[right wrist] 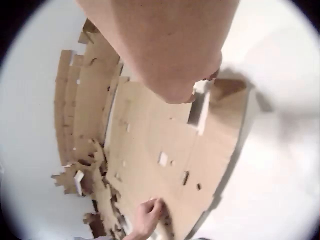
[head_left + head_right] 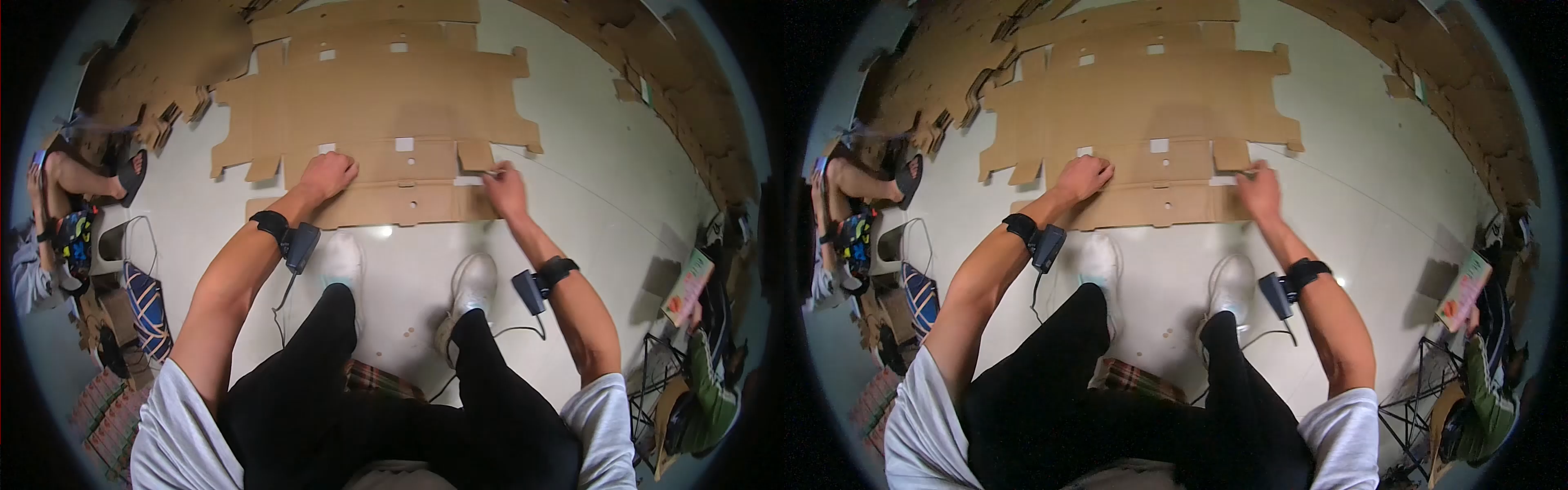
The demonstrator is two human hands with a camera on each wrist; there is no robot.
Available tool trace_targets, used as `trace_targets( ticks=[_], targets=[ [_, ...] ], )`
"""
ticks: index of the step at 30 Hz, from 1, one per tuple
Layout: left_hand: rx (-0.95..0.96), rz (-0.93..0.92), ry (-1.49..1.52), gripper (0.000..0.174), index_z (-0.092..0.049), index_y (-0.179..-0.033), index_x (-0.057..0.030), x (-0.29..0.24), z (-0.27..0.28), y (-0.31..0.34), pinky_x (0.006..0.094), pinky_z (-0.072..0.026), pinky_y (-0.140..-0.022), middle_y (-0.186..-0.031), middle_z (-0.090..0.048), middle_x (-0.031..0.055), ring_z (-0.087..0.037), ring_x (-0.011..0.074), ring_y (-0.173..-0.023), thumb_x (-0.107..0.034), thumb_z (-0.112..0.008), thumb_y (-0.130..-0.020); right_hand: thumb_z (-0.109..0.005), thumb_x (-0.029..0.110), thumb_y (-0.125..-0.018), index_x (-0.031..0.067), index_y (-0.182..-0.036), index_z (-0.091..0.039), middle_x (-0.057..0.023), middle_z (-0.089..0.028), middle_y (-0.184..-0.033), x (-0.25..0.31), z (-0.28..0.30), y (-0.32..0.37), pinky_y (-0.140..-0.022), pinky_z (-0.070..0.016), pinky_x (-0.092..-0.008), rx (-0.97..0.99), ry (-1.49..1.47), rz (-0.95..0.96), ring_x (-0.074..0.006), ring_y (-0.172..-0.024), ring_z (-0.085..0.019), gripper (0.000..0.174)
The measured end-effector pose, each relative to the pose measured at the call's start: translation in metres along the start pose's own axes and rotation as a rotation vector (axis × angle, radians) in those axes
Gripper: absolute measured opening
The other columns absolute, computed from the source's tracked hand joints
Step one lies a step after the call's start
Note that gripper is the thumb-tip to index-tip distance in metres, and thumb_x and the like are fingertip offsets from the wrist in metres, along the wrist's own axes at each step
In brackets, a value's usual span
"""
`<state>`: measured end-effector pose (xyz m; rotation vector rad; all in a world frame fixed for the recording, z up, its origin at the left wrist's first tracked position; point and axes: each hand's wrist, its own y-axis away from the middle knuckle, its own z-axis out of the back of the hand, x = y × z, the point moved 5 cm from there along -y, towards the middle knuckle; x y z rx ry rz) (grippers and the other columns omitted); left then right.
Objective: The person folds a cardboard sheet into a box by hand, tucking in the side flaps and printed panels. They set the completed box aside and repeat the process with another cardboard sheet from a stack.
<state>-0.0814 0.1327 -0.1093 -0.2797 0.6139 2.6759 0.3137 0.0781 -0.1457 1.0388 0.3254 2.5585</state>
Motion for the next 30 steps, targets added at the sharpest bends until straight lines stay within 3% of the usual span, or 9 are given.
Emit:
trace_targets(
  ticks=[6,10,13,16,18,24,26,28,30],
  targets=[
    [0.076,-0.036,-0.202,0.045,-0.074,-0.086,-0.0001,0.019,0.005,0.008,0.0539,-0.0565,-0.087,-0.093,-0.074,0.0237,-0.071,0.0438,-0.093,-0.036,-0.053,-0.104,-0.079,0.050,-0.091,0.0022,-0.111,-0.065,-0.0180,-0.074,-0.096,-0.023,-0.007,0.026,-0.088,-0.0556,-0.0397,0.182,0.007,-0.031,-0.0264,-0.093,-0.071,0.054],
    [0.078,0.057,-0.145,0.047,-0.077,-0.092,-0.0008,0.026,0.002,0.010,0.0536,-0.0573,-0.088,-0.097,-0.076,0.0241,-0.072,0.0432,-0.094,-0.036,-0.049,-0.104,-0.070,0.046,-0.098,0.0019,-0.102,-0.069,-0.0208,-0.075,-0.100,0.000,-0.009,0.031,-0.088,-0.0551,-0.0452,0.291,-0.009,-0.041,-0.0399,-0.097,-0.072,0.044],
    [-0.062,0.211,0.145,0.046,-0.077,-0.095,0.0007,0.024,0.012,0.020,0.0532,-0.0566,-0.091,-0.100,-0.075,0.0254,-0.072,0.0431,-0.096,-0.036,-0.050,-0.104,-0.068,0.043,-0.100,0.0027,-0.099,-0.069,-0.0195,-0.074,-0.092,0.006,0.023,0.039,-0.083,-0.0544,-0.0433,0.089,-0.128,0.032,-0.0351,-0.089,-0.070,0.040],
    [-0.158,0.158,0.134,0.041,-0.075,-0.098,0.0008,0.014,0.036,0.031,0.0523,-0.0552,-0.090,-0.098,-0.073,0.0252,-0.069,0.0435,-0.097,-0.034,-0.054,-0.103,-0.067,0.034,-0.105,0.0078,-0.080,-0.059,0.0026,-0.055,-0.073,-0.054,0.056,0.015,-0.066,-0.0427,-0.0309,-0.038,-0.343,-0.039,-0.0099,-0.073,-0.048,0.037],
    [-0.183,0.031,-0.044,0.035,-0.073,-0.106,-0.0011,0.020,0.036,0.031,0.0513,-0.0544,-0.091,-0.101,-0.070,0.0221,-0.067,0.0420,-0.100,-0.031,-0.055,-0.104,-0.065,0.032,-0.107,0.0117,-0.076,-0.057,0.0061,-0.048,-0.071,-0.073,0.091,0.019,-0.063,-0.0385,-0.0292,-0.094,-0.371,-0.103,-0.0076,-0.069,-0.043,0.038],
    [-0.338,-0.204,-0.084,0.025,-0.066,-0.115,-0.0042,-0.009,0.034,0.023,0.0479,-0.0519,-0.097,-0.110,-0.062,0.0169,-0.061,0.0375,-0.111,-0.024,-0.057,-0.104,-0.065,0.035,-0.106,0.0017,-0.088,-0.065,-0.0058,-0.064,-0.075,-0.134,0.082,0.048,-0.070,-0.0496,-0.0356,-0.211,-0.273,-0.199,-0.0178,-0.075,-0.060,0.038],
    [-0.344,-0.191,-0.023,0.025,-0.066,-0.116,-0.0048,-0.019,0.036,0.012,0.0480,-0.0507,-0.097,-0.110,-0.061,0.0171,-0.060,0.0378,-0.111,-0.024,-0.056,-0.104,-0.066,0.037,-0.106,0.0002,-0.098,-0.073,-0.0095,-0.072,-0.081,-0.119,0.043,0.072,-0.075,-0.0563,-0.0342,-0.020,-0.106,-0.190,-0.0198,-0.082,-0.073,0.038],
    [-0.261,-0.136,0.054,0.026,-0.066,-0.116,-0.0051,-0.032,0.039,-0.001,0.0481,-0.0502,-0.098,-0.109,-0.061,0.0173,-0.059,0.0377,-0.112,-0.024,-0.055,-0.104,-0.068,0.043,-0.106,0.0005,-0.109,-0.075,-0.0081,-0.075,-0.086,-0.053,0.012,0.113,-0.069,-0.0588,-0.0317,0.579,-0.320,-0.253,-0.0154,-0.075,-0.074,0.044],
    [-0.276,-0.178,0.054,0.026,-0.068,-0.115,-0.0048,-0.043,0.037,-0.018,0.0502,-0.0510,-0.096,-0.105,-0.064,0.0194,-0.062,0.0392,-0.109,-0.024,-0.054,-0.103,-0.065,0.048,-0.105,0.0009,-0.099,-0.077,-0.0132,-0.078,-0.083,-0.002,0.002,0.129,-0.070,-0.0600,-0.0331,0.778,-0.102,-0.148,-0.0185,-0.074,-0.077,0.049]
  ],
)
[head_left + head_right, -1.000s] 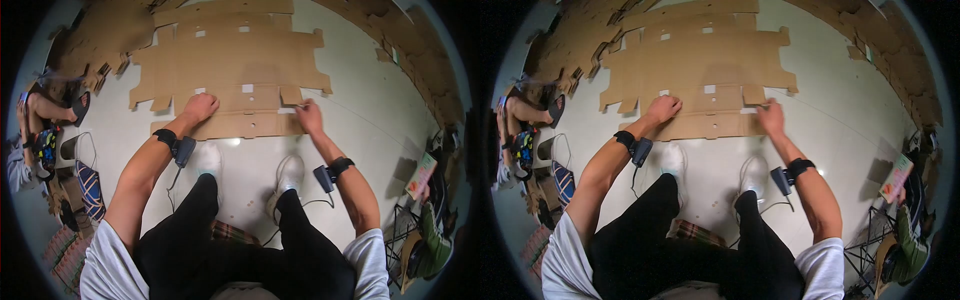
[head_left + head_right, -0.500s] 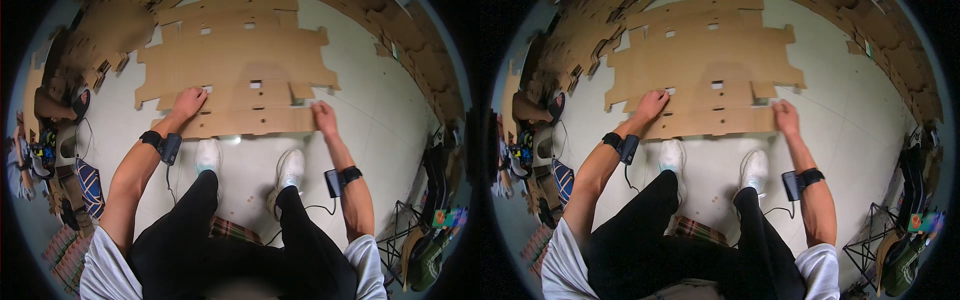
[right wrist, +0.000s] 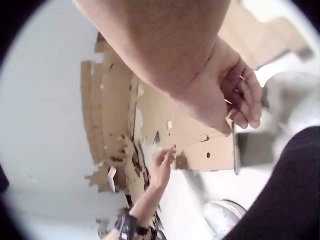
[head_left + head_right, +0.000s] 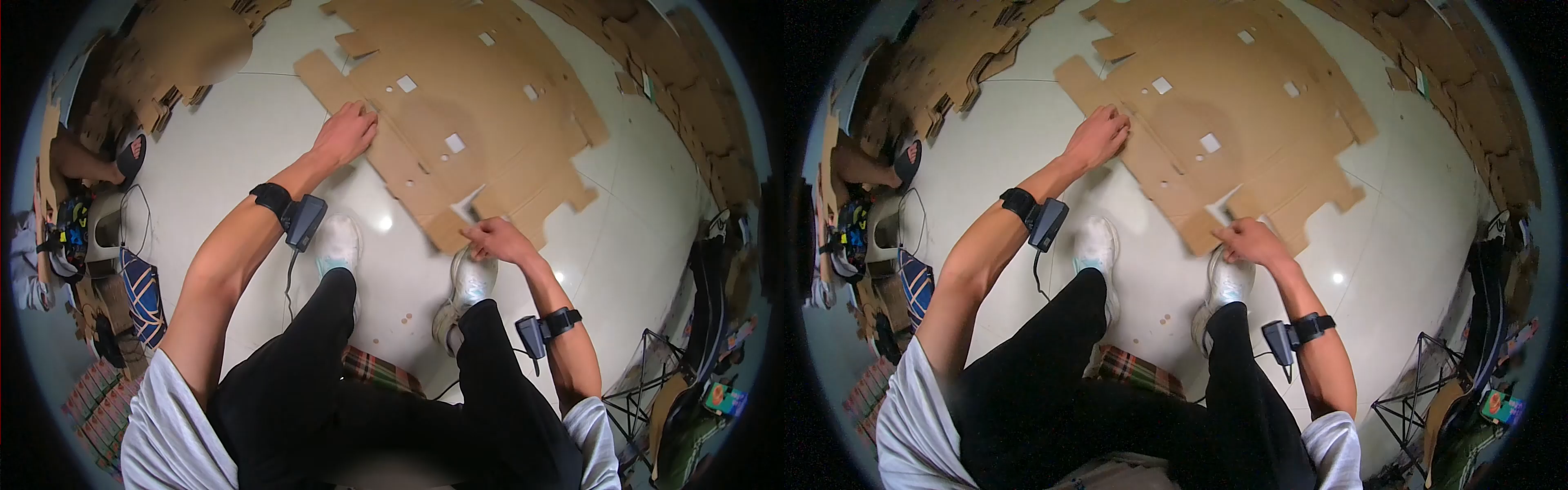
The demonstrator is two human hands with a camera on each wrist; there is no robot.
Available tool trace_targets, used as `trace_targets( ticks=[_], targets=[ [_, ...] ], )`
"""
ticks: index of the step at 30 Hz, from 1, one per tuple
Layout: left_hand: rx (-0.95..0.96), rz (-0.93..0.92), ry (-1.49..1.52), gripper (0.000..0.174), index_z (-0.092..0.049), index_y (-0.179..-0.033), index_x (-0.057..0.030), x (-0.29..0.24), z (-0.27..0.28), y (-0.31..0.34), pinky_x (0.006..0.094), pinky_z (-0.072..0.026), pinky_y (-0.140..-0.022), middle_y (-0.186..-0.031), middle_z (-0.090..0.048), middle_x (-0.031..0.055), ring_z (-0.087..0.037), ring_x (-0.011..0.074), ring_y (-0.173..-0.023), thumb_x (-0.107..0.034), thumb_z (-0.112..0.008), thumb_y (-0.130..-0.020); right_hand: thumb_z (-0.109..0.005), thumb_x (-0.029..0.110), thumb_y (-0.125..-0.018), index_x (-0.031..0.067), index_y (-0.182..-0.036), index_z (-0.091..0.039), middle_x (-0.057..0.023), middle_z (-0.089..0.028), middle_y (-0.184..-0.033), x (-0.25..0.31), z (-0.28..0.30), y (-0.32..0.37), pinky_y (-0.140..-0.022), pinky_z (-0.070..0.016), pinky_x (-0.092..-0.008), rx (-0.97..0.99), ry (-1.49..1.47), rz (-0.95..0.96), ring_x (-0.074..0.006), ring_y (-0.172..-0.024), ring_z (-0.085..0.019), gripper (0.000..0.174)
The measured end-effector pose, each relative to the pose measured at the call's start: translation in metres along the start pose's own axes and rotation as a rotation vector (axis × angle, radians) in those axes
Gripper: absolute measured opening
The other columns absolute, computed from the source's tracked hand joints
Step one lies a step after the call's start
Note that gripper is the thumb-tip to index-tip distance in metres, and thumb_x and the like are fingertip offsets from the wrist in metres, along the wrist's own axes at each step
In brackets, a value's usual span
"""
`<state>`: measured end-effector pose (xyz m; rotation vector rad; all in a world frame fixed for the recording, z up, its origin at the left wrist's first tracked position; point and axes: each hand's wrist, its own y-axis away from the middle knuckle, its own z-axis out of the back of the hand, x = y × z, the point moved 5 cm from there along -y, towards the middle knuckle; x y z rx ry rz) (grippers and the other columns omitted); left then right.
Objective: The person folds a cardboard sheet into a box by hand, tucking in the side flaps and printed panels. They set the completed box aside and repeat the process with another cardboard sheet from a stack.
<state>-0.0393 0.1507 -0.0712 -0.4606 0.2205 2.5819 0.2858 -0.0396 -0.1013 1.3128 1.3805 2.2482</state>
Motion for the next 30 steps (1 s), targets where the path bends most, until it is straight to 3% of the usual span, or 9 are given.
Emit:
trace_targets(
  ticks=[2,4,6,8,13,16,21,25,30],
  targets=[
    [0.041,0.025,0.066,0.026,-0.068,-0.112,-0.0037,-0.010,-0.005,-0.024,0.0525,-0.0519,-0.093,-0.101,-0.067,0.0219,-0.065,0.0409,-0.105,-0.023,-0.054,-0.102,-0.063,0.051,-0.105,0.0026,-0.095,-0.077,-0.0120,-0.077,-0.080,0.063,-0.009,0.014,-0.069,-0.0578,-0.0347,0.001,0.526,-0.011,-0.0173,-0.074,-0.076,0.051],
    [0.135,0.129,0.195,0.026,-0.068,-0.106,-0.0017,-0.026,-0.007,-0.045,0.0550,-0.0530,-0.089,-0.095,-0.070,0.0249,-0.068,0.0428,-0.100,-0.023,-0.054,-0.101,-0.061,0.056,-0.105,0.0061,-0.092,-0.075,-0.0079,-0.074,-0.075,0.105,-0.039,0.016,-0.067,-0.0547,-0.0349,0.113,0.450,0.285,-0.0160,-0.070,-0.071,0.054],
    [0.109,0.040,0.109,0.025,-0.068,-0.102,-0.0019,-0.057,0.010,-0.061,0.0566,-0.0534,-0.086,-0.094,-0.071,0.0254,-0.069,0.0441,-0.096,-0.022,-0.054,-0.100,-0.060,0.054,-0.107,0.0054,-0.097,-0.071,-0.0031,-0.070,-0.075,0.164,-0.072,0.037,-0.068,-0.0535,-0.0295,0.420,-0.126,0.365,-0.0125,-0.068,-0.066,0.051],
    [0.111,-0.044,0.014,0.024,-0.067,-0.100,-0.0020,-0.073,0.007,-0.069,0.0571,-0.0540,-0.084,-0.094,-0.072,0.0252,-0.070,0.0447,-0.095,-0.022,-0.054,-0.099,-0.063,0.055,-0.106,0.0074,-0.097,-0.068,0.0007,-0.067,-0.075,0.208,-0.093,0.055,-0.066,-0.0498,-0.0240,0.479,-0.598,0.470,-0.0081,-0.064,-0.058,0.049],
    [0.149,-0.140,-0.109,0.025,-0.068,-0.103,-0.0013,-0.079,0.002,-0.075,0.0558,-0.0558,-0.083,-0.095,-0.071,0.0261,-0.069,0.0466,-0.094,-0.022,-0.055,-0.098,-0.071,0.051,-0.102,0.0094,-0.095,-0.066,0.0032,-0.065,-0.078,0.222,-0.104,0.038,-0.066,-0.0493,-0.0193,0.374,-0.741,0.187,-0.0031,-0.069,-0.058,0.042],
    [0.078,0.022,0.112,0.021,-0.070,-0.105,-0.0017,-0.066,-0.008,-0.072,0.0476,-0.0595,-0.078,-0.094,-0.072,0.0203,-0.072,0.0367,-0.088,-0.018,-0.058,-0.101,-0.071,0.048,-0.103,0.0091,-0.097,-0.067,0.0033,-0.065,-0.080,0.218,-0.112,0.041,-0.067,-0.0498,-0.0196,0.442,-0.800,0.148,-0.0034,-0.070,-0.058,0.040],
    [0.261,0.619,1.197,0.014,-0.071,-0.114,-0.0089,-0.021,-0.055,-0.072,0.0275,-0.0597,-0.074,-0.096,-0.065,0.0011,-0.068,0.0118,-0.086,-0.013,-0.059,-0.107,-0.069,0.045,-0.106,0.0079,-0.098,-0.067,0.0022,-0.066,-0.081,0.202,-0.129,0.031,-0.071,-0.0511,-0.0189,0.532,-1.016,0.181,-0.0039,-0.074,-0.060,0.038],
    [0.203,0.791,1.472,0.016,-0.068,-0.120,-0.0091,-0.028,-0.054,-0.061,0.0236,-0.0600,-0.075,-0.093,-0.063,-0.0014,-0.067,0.0097,-0.084,-0.012,-0.059,-0.108,-0.067,0.046,-0.106,0.0042,-0.101,-0.070,-0.0015,-0.072,-0.089,0.204,-0.122,0.030,-0.074,-0.0540,-0.0215,0.495,-0.874,0.194,-0.0064,-0.078,-0.065,0.043],
    [0.432,0.513,0.994,0.013,-0.070,-0.111,-0.0065,-0.002,-0.094,-0.050,0.0275,-0.0613,-0.070,-0.087,-0.064,0.0008,-0.068,0.0122,-0.075,-0.011,-0.059,-0.105,-0.062,0.044,-0.108,0.0002,-0.098,-0.072,-0.0110,-0.075,-0.090,0.191,-0.089,0.028,-0.075,-0.0562,-0.0340,0.197,-0.126,0.425,-0.0177,-0.079,-0.070,0.046]
  ],
)
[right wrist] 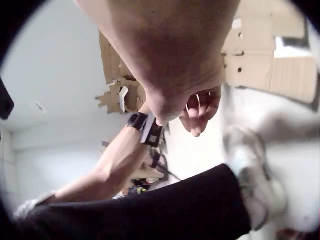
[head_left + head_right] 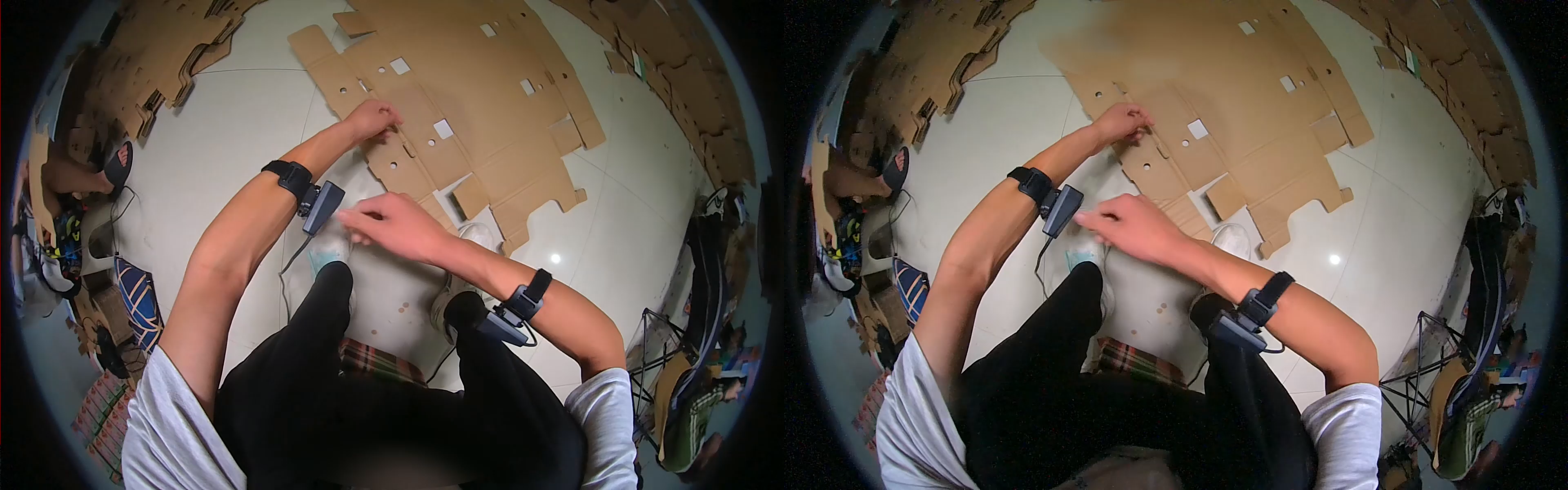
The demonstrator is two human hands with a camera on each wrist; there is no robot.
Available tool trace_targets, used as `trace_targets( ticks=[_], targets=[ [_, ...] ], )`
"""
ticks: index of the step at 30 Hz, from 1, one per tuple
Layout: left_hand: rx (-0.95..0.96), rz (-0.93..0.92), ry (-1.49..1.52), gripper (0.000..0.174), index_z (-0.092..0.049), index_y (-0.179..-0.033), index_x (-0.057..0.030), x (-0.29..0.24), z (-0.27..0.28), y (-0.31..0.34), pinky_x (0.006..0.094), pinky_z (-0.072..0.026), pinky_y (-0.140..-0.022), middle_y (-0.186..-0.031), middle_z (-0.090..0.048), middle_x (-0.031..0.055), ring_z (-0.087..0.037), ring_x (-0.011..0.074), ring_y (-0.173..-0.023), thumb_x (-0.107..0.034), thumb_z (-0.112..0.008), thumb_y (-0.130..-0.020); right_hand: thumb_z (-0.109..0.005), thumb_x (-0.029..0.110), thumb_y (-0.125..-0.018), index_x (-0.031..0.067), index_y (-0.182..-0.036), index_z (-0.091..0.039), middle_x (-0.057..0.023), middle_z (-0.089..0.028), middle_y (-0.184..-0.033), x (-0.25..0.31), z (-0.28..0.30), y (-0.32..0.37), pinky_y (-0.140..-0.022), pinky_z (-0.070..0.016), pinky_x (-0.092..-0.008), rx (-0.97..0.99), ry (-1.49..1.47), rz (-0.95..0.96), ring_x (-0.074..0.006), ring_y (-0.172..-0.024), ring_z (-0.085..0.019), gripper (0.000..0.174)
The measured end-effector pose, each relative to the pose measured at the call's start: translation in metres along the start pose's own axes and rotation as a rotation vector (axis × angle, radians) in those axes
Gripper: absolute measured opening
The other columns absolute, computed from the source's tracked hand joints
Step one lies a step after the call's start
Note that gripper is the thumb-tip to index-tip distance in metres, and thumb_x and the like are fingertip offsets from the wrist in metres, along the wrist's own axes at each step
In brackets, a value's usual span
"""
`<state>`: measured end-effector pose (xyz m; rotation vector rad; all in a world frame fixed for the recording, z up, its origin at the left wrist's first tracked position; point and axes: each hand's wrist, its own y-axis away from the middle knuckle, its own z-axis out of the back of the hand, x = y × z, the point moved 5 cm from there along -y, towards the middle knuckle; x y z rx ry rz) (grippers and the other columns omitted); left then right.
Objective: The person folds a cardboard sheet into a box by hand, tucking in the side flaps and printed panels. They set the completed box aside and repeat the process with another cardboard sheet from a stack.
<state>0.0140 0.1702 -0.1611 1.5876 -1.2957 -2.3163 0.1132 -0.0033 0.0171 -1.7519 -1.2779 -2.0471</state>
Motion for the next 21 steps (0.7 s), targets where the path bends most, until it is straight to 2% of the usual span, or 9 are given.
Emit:
trace_targets(
  ticks=[1,3,5,7,10,13,15,18,21],
  targets=[
    [0.024,-0.046,-0.125,0.013,-0.070,-0.109,-0.0060,0.014,0.005,-0.006,0.0283,-0.0611,-0.068,-0.085,-0.065,0.0014,-0.068,0.0129,-0.073,-0.011,-0.059,-0.105,-0.061,0.044,-0.107,-0.0001,-0.099,-0.072,-0.0129,-0.075,-0.087,-0.005,0.013,0.009,-0.075,-0.0561,-0.0365,-0.040,0.208,0.019,-0.0212,-0.078,-0.070,0.046],
    [-0.011,0.024,-0.127,0.012,-0.070,-0.103,-0.0046,0.032,0.015,0.003,0.0296,-0.0599,-0.065,-0.084,-0.065,0.0029,-0.068,0.0137,-0.070,-0.011,-0.059,-0.103,-0.061,0.036,-0.105,0.0002,-0.101,-0.071,-0.0204,-0.071,-0.088,-0.050,0.032,0.015,-0.078,-0.0555,-0.0458,-0.147,0.448,0.092,-0.0369,-0.081,-0.070,0.038],
    [-0.052,0.050,-0.134,0.013,-0.069,-0.100,-0.0032,0.042,0.022,0.013,0.0304,-0.0590,-0.064,-0.083,-0.066,0.0039,-0.068,0.0145,-0.068,-0.011,-0.059,-0.102,-0.058,0.030,-0.101,-0.0002,-0.094,-0.069,-0.0255,-0.072,-0.093,-0.088,0.060,0.029,-0.086,-0.0548,-0.0561,-0.227,0.682,0.130,-0.0478,-0.090,-0.068,0.033],
    [-0.093,0.031,-0.153,0.013,-0.068,-0.098,-0.0021,0.040,0.027,0.028,0.0306,-0.0583,-0.064,-0.084,-0.066,0.0046,-0.068,0.0154,-0.068,-0.011,-0.059,-0.102,-0.057,0.028,-0.100,0.0004,-0.093,-0.068,-0.0259,-0.072,-0.094,-0.114,0.101,0.051,-0.085,-0.0547,-0.0571,-0.309,0.753,0.024,-0.0473,-0.091,-0.069,0.031],
    [-0.172,-0.077,-0.183,0.020,-0.070,-0.094,-0.0021,0.052,0.030,0.035,0.0341,-0.0570,-0.068,-0.080,-0.070,0.0087,-0.071,0.0171,-0.065,-0.016,-0.057,-0.099,-0.059,0.026,-0.100,0.0011,-0.099,-0.071,-0.0252,-0.072,-0.093,-0.153,0.175,0.089,-0.084,-0.0568,-0.0527,-0.607,0.676,-0.127,-0.0446,-0.091,-0.071,0.027],
    [-0.210,-0.083,-0.371,0.023,-0.068,-0.097,-0.0034,0.029,0.026,0.061,0.0417,-0.0568,-0.076,-0.083,-0.072,0.0137,-0.074,0.0273,-0.075,-0.022,-0.055,-0.099,-0.063,0.026,-0.100,0.0016,-0.112,-0.071,-0.0256,-0.075,-0.099,-0.201,0.251,0.129,-0.084,-0.0585,-0.0475,-0.905,0.631,-0.237,-0.0417,-0.092,-0.074,0.028],
    [-0.235,-0.123,-0.518,0.024,-0.067,-0.100,-0.0047,0.026,0.026,0.064,0.0460,-0.0560,-0.079,-0.088,-0.074,0.0163,-0.073,0.0343,-0.084,-0.025,-0.054,-0.099,-0.067,0.032,-0.100,0.0012,-0.117,-0.069,-0.0222,-0.077,-0.100,-0.265,0.301,0.157,-0.078,-0.0594,-0.0435,-1.074,0.846,-0.248,-0.0382,-0.085,-0.076,0.036],
    [-0.237,-0.134,-0.621,0.025,-0.067,-0.105,-0.0069,0.021,0.026,0.068,0.0510,-0.0549,-0.084,-0.094,-0.074,0.0188,-0.070,0.0419,-0.094,-0.027,-0.053,-0.099,-0.072,0.038,-0.098,0.0016,-0.118,-0.067,-0.0139,-0.076,-0.091,-0.343,0.338,0.178,-0.075,-0.0589,-0.0383,-0.965,0.331,-0.643,-0.0312,-0.083,-0.076,0.042],
    [-0.281,-0.205,-0.682,0.024,-0.065,-0.105,-0.0060,0.018,0.024,0.073,0.0499,-0.0537,-0.080,-0.090,-0.073,0.0187,-0.069,0.0413,-0.088,-0.026,-0.052,-0.101,-0.074,0.040,-0.101,0.0070,-0.114,-0.064,-0.0035,-0.070,-0.090,-0.350,0.307,0.163,-0.064,-0.0566,-0.0353,-0.835,-0.096,-0.613,-0.0163,-0.072,-0.070,0.037]
  ],
)
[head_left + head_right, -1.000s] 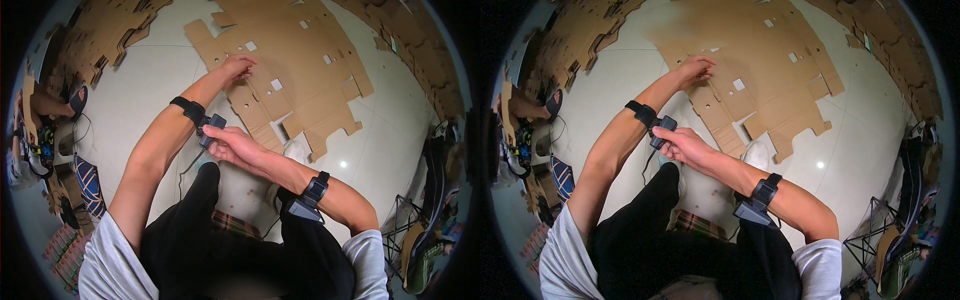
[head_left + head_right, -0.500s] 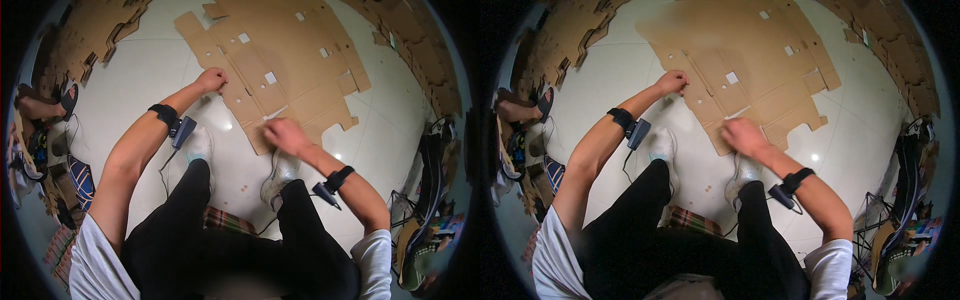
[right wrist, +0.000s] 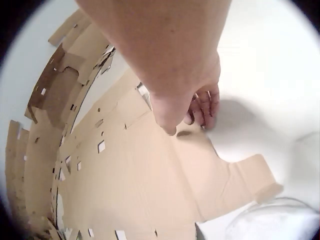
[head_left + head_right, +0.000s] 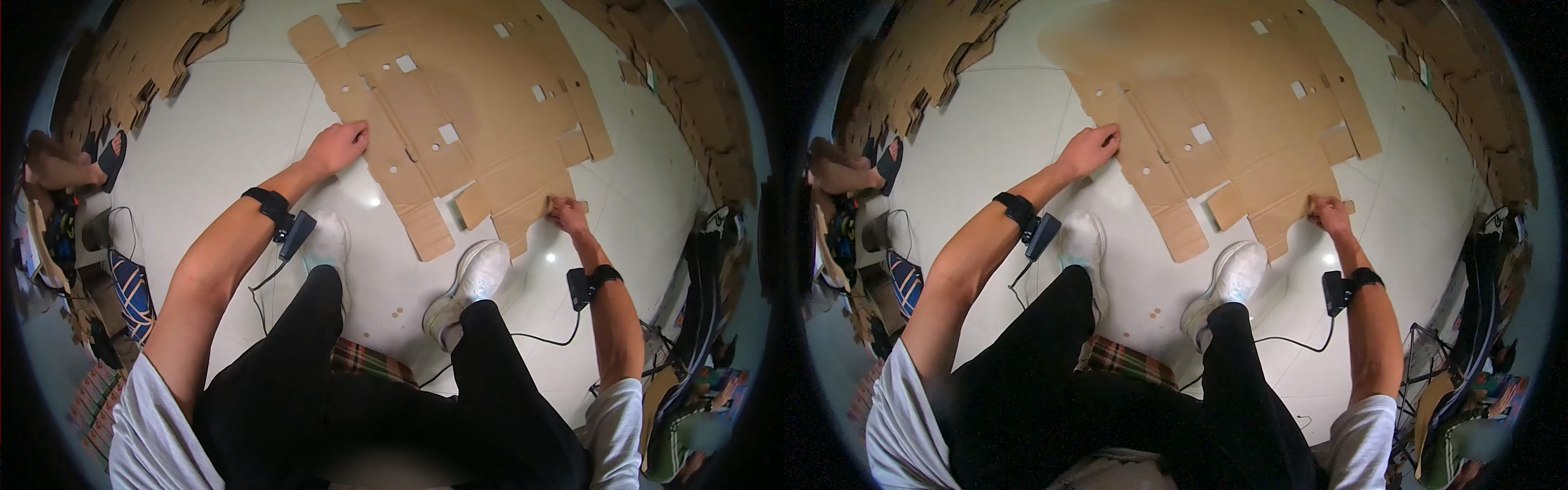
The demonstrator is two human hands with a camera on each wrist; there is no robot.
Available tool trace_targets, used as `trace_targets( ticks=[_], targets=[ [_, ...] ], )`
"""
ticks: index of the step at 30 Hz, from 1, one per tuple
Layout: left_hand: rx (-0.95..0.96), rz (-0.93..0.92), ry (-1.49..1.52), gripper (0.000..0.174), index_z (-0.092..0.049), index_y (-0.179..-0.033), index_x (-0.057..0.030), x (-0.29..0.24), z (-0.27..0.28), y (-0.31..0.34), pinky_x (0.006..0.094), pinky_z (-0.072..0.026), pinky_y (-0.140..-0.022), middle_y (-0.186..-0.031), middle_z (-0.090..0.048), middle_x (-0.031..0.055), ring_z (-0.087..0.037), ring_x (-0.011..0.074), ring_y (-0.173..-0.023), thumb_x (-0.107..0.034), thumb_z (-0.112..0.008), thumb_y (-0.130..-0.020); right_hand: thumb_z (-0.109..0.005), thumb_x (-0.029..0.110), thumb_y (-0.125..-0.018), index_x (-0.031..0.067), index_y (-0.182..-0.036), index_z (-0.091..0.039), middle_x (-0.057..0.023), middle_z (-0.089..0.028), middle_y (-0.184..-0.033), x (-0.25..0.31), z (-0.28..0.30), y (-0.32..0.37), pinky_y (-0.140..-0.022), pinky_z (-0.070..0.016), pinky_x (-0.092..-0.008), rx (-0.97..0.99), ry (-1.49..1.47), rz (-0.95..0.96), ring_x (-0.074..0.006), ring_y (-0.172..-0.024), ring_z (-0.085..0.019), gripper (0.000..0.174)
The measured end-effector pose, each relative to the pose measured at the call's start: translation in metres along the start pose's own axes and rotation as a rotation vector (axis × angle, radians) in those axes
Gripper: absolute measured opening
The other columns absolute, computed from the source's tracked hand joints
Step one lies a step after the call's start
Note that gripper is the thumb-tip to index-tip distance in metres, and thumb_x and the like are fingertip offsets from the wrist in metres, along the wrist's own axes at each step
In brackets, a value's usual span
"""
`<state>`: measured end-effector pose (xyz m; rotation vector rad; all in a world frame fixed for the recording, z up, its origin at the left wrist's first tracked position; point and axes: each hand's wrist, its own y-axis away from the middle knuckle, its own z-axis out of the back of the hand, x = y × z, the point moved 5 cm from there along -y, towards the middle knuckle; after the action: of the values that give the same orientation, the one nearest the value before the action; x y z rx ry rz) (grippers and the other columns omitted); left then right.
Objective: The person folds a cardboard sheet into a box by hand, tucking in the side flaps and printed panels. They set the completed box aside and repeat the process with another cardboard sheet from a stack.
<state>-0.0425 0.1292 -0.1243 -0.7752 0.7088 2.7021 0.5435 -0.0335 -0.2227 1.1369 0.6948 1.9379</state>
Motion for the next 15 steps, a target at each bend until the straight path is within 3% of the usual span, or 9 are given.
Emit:
trace_targets(
  ticks=[1,4,5,8,11,13,15],
  targets=[
    [-0.033,-0.035,-0.018,0.023,-0.064,-0.104,-0.0052,-0.002,-0.001,0.001,0.0486,-0.0533,-0.078,-0.087,-0.072,0.0183,-0.070,0.0400,-0.084,-0.025,-0.052,-0.102,-0.076,0.037,-0.099,0.0064,-0.112,-0.062,-0.0040,-0.069,-0.088,0.012,-0.011,0.012,-0.067,-0.0559,-0.0317,0.044,0.079,0.062,-0.0159,-0.075,-0.070,0.036],
    [-0.015,-0.006,-0.026,0.022,-0.064,-0.105,-0.0060,-0.005,-0.001,0.002,0.0509,-0.0528,-0.080,-0.089,-0.073,0.0196,-0.068,0.0437,-0.089,-0.024,-0.052,-0.102,-0.079,0.036,-0.094,0.0032,-0.108,-0.062,-0.0079,-0.070,-0.085,0.026,-0.018,0.037,-0.076,-0.0568,-0.0345,-0.151,0.288,0.265,-0.0204,-0.088,-0.072,0.039],
    [-0.014,-0.004,-0.049,0.022,-0.064,-0.106,-0.0057,-0.008,0.000,0.001,0.0511,-0.0529,-0.081,-0.091,-0.072,0.0195,-0.068,0.0433,-0.090,-0.024,-0.053,-0.102,-0.079,0.032,-0.093,0.0011,-0.119,-0.062,-0.0104,-0.070,-0.089,0.027,-0.018,0.042,-0.076,-0.0559,-0.0358,-0.211,0.254,0.274,-0.0208,-0.084,-0.069,0.044],
    [-0.102,-0.028,-0.143,0.022,-0.064,-0.107,-0.0045,-0.011,0.005,0.000,0.0513,-0.0534,-0.085,-0.097,-0.071,0.0190,-0.068,0.0417,-0.096,-0.023,-0.053,-0.101,-0.080,0.031,-0.092,-0.0007,-0.131,-0.060,-0.0155,-0.070,-0.097,-0.005,0.007,0.040,-0.080,-0.0566,-0.0352,-0.620,0.402,0.282,-0.0222,-0.084,-0.069,0.054],
    [-0.276,-0.080,-0.247,0.023,-0.064,-0.109,-0.0038,-0.008,0.006,-0.008,0.0509,-0.0545,-0.089,-0.106,-0.067,0.0182,-0.065,0.0393,-0.105,-0.023,-0.054,-0.101,-0.079,0.027,-0.093,-0.0016,-0.137,-0.058,-0.0195,-0.070,-0.106,-0.029,0.011,0.052,-0.086,-0.0584,-0.0326,-0.557,-0.240,-0.292,-0.0267,-0.093,-0.072,0.056],
    [-0.284,-0.038,-0.289,0.025,-0.064,-0.112,-0.0045,-0.004,0.012,-0.013,0.0508,-0.0559,-0.093,-0.112,-0.063,0.0173,-0.063,0.0371,-0.114,-0.023,-0.054,-0.100,-0.078,0.022,-0.095,-0.0008,-0.138,-0.057,-0.0190,-0.069,-0.109,-0.007,0.024,0.066,-0.084,-0.0602,-0.0334,-0.379,0.014,0.483,-0.0279,-0.096,-0.072,0.053],
    [-0.304,-0.041,-0.306,0.025,-0.065,-0.113,-0.0043,-0.001,0.017,-0.019,0.0502,-0.0555,-0.094,-0.113,-0.062,0.0172,-0.062,0.0362,-0.115,-0.024,-0.054,-0.100,-0.078,0.019,-0.096,0.0010,-0.135,-0.057,-0.0177,-0.067,-0.110,-0.014,0.034,0.068,-0.080,-0.0609,-0.0328,-0.220,-0.217,0.591,-0.0257,-0.095,-0.069,0.048]
  ],
)
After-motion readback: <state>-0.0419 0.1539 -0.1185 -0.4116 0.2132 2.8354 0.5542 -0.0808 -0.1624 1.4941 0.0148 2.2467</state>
